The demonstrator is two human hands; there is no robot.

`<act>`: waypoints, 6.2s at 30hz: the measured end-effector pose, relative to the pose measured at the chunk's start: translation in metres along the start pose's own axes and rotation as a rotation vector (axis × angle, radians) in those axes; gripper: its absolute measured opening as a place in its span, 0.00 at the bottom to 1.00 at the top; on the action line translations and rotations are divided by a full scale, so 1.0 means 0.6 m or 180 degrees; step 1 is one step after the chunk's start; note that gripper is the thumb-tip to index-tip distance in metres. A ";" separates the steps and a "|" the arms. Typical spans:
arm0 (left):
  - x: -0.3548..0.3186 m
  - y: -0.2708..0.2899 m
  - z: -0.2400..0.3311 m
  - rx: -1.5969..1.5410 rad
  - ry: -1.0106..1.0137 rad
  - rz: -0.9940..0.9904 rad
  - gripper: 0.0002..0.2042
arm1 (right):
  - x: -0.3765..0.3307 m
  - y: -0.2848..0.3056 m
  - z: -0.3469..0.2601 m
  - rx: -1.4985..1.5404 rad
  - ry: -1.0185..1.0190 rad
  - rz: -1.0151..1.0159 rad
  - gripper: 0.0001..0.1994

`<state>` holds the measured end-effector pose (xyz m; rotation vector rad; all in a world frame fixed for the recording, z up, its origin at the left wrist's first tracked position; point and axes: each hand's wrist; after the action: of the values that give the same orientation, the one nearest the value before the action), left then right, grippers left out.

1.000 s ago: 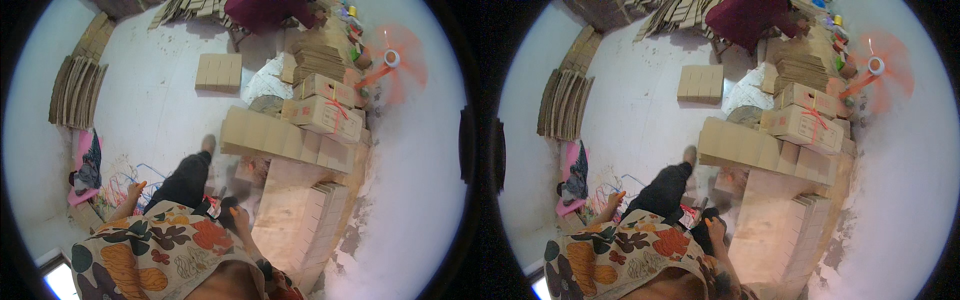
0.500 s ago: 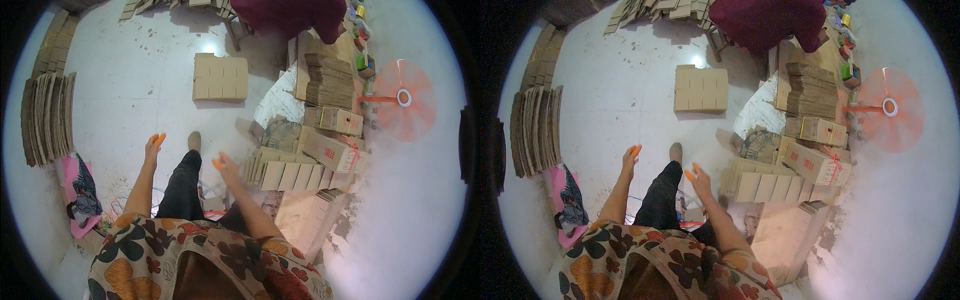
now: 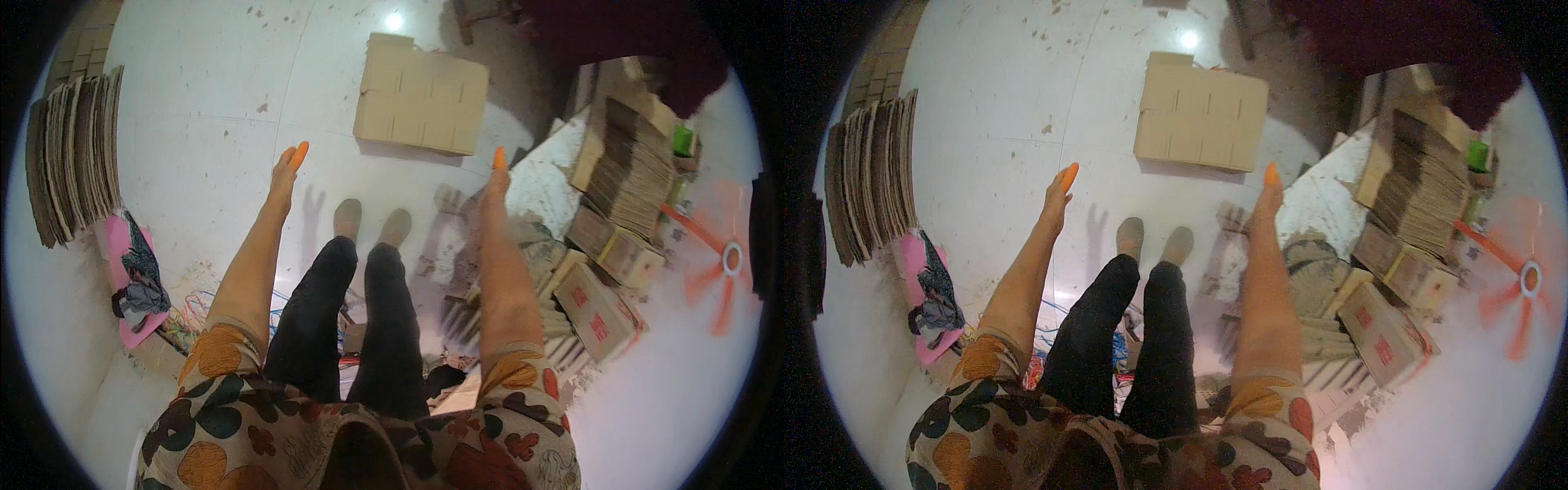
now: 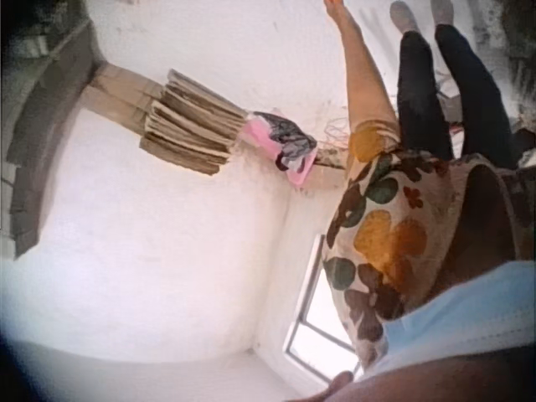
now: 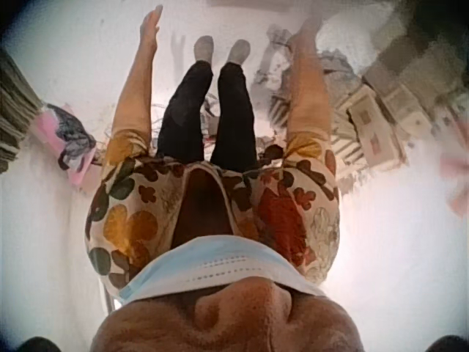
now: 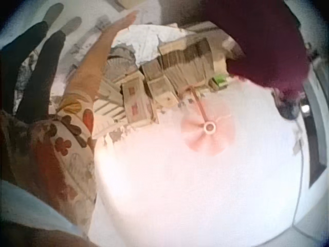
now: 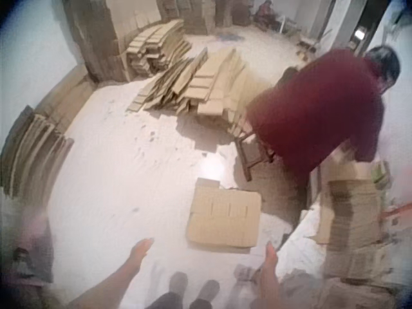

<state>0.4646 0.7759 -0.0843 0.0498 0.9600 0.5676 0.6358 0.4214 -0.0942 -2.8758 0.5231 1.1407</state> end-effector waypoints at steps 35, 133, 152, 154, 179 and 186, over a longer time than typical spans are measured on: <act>0.302 -0.156 -0.209 -0.1090 0.0612 -0.0607 0.33 | 0.220 0.003 0.362 0.0697 -0.1677 -0.0441 0.21; -1.336 -0.768 -0.447 0.3149 -0.0271 -0.4382 0.29 | -1.084 1.122 0.588 0.5662 0.0505 0.2760 0.22; -1.392 -1.038 -0.996 0.5246 0.0164 -0.6076 0.30 | -1.050 1.134 0.809 0.5995 0.1467 0.5363 0.25; -1.495 -1.010 -1.038 0.5438 -0.0413 -0.6312 0.30 | -1.039 1.146 0.849 0.6096 0.1715 0.5510 0.25; -1.348 -0.749 -1.093 0.4284 -0.1523 -0.4601 0.43 | -1.235 1.628 1.054 -0.0958 -0.2568 0.5268 0.44; -1.309 -0.770 -1.076 0.4167 -0.1194 -0.4792 0.48 | -1.216 1.678 1.037 0.0844 -0.1829 0.3391 0.27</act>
<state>-0.1869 -0.1266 0.0034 0.5227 0.6063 -1.4516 -0.5838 -0.2299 0.0529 -1.7987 2.0316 1.6656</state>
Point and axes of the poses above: each hand's wrist, its own x-axis towards the middle knuckle, its own y-axis out of the back of the hand, z = x × y, and after that the axes turned 2 degrees about x, right-handed
